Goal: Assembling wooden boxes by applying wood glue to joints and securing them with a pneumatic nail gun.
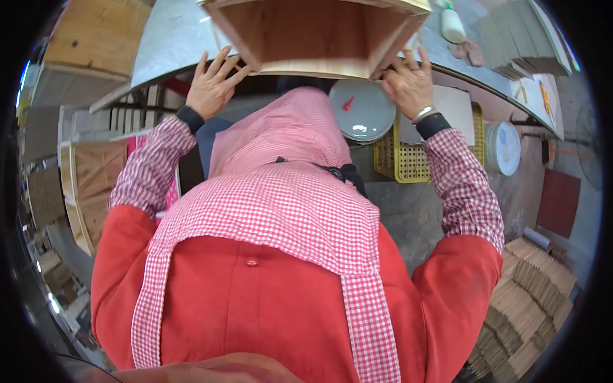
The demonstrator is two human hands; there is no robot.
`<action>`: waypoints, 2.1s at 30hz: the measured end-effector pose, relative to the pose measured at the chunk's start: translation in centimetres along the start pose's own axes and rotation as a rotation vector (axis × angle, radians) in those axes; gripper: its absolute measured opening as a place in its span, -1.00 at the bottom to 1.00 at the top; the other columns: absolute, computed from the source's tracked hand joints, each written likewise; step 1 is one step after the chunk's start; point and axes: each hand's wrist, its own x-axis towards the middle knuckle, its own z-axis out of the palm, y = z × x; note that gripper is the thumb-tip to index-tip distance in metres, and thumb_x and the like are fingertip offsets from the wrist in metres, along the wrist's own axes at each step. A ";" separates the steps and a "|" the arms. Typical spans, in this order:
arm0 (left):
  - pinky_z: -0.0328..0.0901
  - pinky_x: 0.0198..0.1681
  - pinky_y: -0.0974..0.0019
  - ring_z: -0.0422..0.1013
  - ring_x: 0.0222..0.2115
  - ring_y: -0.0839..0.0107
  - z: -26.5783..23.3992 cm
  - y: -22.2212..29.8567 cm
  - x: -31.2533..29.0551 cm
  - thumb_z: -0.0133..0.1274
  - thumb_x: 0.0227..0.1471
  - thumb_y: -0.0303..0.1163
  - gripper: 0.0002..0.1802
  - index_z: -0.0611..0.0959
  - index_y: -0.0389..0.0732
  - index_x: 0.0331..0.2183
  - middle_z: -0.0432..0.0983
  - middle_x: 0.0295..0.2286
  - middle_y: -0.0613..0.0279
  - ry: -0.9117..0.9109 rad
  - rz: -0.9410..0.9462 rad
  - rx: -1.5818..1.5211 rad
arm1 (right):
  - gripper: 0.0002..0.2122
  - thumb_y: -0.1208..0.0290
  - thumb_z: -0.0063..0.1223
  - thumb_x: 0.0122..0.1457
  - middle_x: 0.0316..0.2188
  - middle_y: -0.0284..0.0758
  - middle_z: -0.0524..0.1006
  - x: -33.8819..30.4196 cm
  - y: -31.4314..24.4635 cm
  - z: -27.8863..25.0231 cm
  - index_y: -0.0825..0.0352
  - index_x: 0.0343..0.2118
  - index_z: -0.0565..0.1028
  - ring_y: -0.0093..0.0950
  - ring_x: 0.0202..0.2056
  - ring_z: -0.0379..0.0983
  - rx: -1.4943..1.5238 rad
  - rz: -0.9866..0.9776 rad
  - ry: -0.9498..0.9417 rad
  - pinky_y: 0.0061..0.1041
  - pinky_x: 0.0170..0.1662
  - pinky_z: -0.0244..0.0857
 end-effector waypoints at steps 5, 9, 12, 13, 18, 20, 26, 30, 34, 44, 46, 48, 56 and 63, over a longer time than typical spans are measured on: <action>-0.14 0.23 -0.20 -0.07 0.26 0.27 -0.3 0.4 -0.3 0.10 -0.07 -0.35 -0.35 0.38 0.17 0.10 0.21 0.10 0.33 0.013 -0.013 0.047 | -0.95 0.37 0.14 -0.04 -0.16 -0.37 0.46 0.1 -0.1 -0.3 0.16 -0.49 0.55 -0.26 0.13 0.17 -0.047 -0.049 0.080 -0.11 0.26 -0.18; -0.14 0.23 -0.19 -0.06 0.25 0.27 -1.1 0.5 0.1 0.11 -0.09 -0.35 -0.35 0.37 0.11 0.10 0.23 0.09 0.28 0.053 0.008 0.045 | -0.94 0.39 0.15 -0.05 -0.15 -0.35 0.46 0.2 -0.1 -0.1 0.18 -0.48 0.54 -0.24 0.15 0.15 -0.041 -0.036 0.121 -0.10 0.25 -0.15; -0.06 0.21 -0.15 -0.02 0.24 0.29 -2.5 0.6 0.2 0.07 -0.07 -0.38 -0.41 0.41 0.03 0.07 0.25 0.08 0.22 0.047 0.051 0.019 | -0.90 0.52 0.16 -0.09 -0.22 -0.25 0.49 0.6 -1.1 -1.4 0.30 -0.45 0.52 -0.17 0.07 0.25 0.129 -0.043 0.183 -0.11 0.16 0.07; 0.01 0.19 -0.12 0.00 0.23 0.31 -3.1 0.5 0.3 0.04 -0.04 -0.40 -0.48 0.45 -0.02 0.04 0.26 0.08 0.19 0.064 0.099 -0.046 | -0.87 0.59 0.15 -0.10 -0.25 -0.21 0.50 0.8 -1.4 -2.3 0.35 -0.42 0.52 -0.15 0.02 0.31 0.219 -0.049 0.266 -0.13 0.11 0.17; 0.18 0.10 0.06 0.24 0.10 0.31 -7.7 -1.9 0.3 0.06 -0.04 -0.51 -0.55 0.52 -0.13 -0.04 0.44 -0.06 0.18 0.403 -0.068 -0.604 | -0.80 0.66 0.05 0.03 -0.34 -0.19 0.52 2.7 -0.8 -9.1 0.41 -0.25 0.52 -0.25 -0.32 0.50 0.424 -0.027 0.537 -0.33 -0.21 0.38; 0.19 0.08 0.09 0.27 0.06 0.36 -8.7 -4.4 3.4 0.05 0.02 -0.43 -0.61 0.52 -0.15 -0.05 0.47 -0.10 0.23 0.372 -0.392 -0.848 | -0.84 0.55 -0.01 0.12 -0.40 -0.23 0.55 4.4 1.6 -10.6 0.44 -0.24 0.50 -0.45 -0.47 0.50 0.654 0.432 0.539 -0.43 -0.37 0.36; 0.18 0.04 0.10 0.19 0.05 0.24 -7.6 -13.6 19.3 0.07 0.01 0.06 -0.25 0.31 -0.14 0.13 0.15 0.10 0.10 -0.068 -0.880 -1.766 | -0.67 0.29 -0.33 0.31 -0.26 -0.12 0.53 16.0 12.7 -5.7 0.41 -0.07 0.41 -0.28 -0.42 0.49 0.566 0.382 0.118 -0.33 -0.34 0.35; 0.29 -0.15 0.12 0.34 -0.15 0.14 -4.5 -13.2 26.8 0.08 -0.04 -0.13 -0.47 0.41 -0.20 -0.07 0.34 -0.14 0.08 -0.144 -0.649 -1.102 | -0.62 0.28 -0.17 0.24 -0.10 0.00 0.47 21.9 14.7 -2.5 0.40 0.04 0.35 -0.09 -0.12 0.42 0.359 0.120 -0.065 -0.21 -0.12 0.29; 0.41 -0.34 0.13 0.49 -0.34 0.04 -0.7 -12.6 31.5 0.09 -0.10 -0.32 -0.68 0.51 -0.26 -0.26 0.53 -0.39 0.06 -0.140 -0.251 -0.298 | -0.57 0.24 -0.21 0.28 -0.13 0.01 0.50 22.9 15.7 -2.2 0.57 0.00 0.36 -0.17 -0.11 0.42 0.614 0.226 -0.125 -0.38 -0.03 0.22; 0.38 -0.21 0.15 0.50 -0.29 0.03 -2.4 -12.9 31.4 0.04 -0.07 -0.17 -0.59 0.57 -0.31 -0.26 0.54 -0.32 -0.09 -0.371 -0.607 -0.579 | -0.53 0.12 -0.15 0.28 -0.47 -0.19 0.48 27.2 16.4 -0.8 0.62 -0.29 0.42 -0.45 -0.38 0.35 0.855 0.569 -0.362 -0.44 -0.23 0.23; 0.37 -0.17 0.15 0.50 -0.27 0.04 -5.1 -12.1 29.4 0.03 -0.06 -0.12 -0.55 0.58 -0.32 -0.25 0.53 -0.29 -0.13 -0.324 -0.743 -0.752 | -0.55 0.13 -0.12 0.27 -0.50 -0.23 0.43 26.7 15.3 -1.1 0.60 -0.34 0.41 -0.47 -0.43 0.28 0.909 0.522 -0.307 -0.48 -0.27 0.21; 0.36 -0.13 0.15 0.49 -0.25 0.04 -8.2 -11.3 27.4 0.02 -0.05 -0.08 -0.51 0.59 -0.33 -0.24 0.53 -0.26 -0.16 -0.223 -0.868 -0.943 | -0.56 0.13 -0.10 0.26 -0.52 -0.25 0.41 26.1 14.6 -2.8 0.58 -0.36 0.41 -0.47 -0.46 0.25 0.921 0.507 -0.264 -0.50 -0.29 0.20; 0.36 -0.24 0.06 0.46 -0.31 -0.12 -21.5 -10.3 20.0 0.06 -0.07 0.03 -0.40 0.58 -0.44 -0.37 0.49 -0.38 -0.29 0.605 -0.740 -1.039 | -0.54 0.12 -0.08 0.26 -0.43 -0.19 0.44 24.9 8.8 -14.5 0.56 -0.13 0.38 -0.40 -0.37 0.33 0.761 0.199 0.409 -0.44 -0.26 0.23; 0.34 -0.32 0.08 0.44 -0.39 -0.10 -14.7 -9.6 16.9 0.10 -0.06 0.06 -0.45 0.55 -0.35 -0.40 0.47 -0.45 -0.18 1.167 -0.760 -0.868 | -0.42 0.14 -0.14 0.28 -0.06 0.20 0.38 24.7 1.3 -5.5 0.58 0.15 0.14 -0.08 -0.07 0.40 0.447 0.524 0.509 -0.33 -0.09 0.33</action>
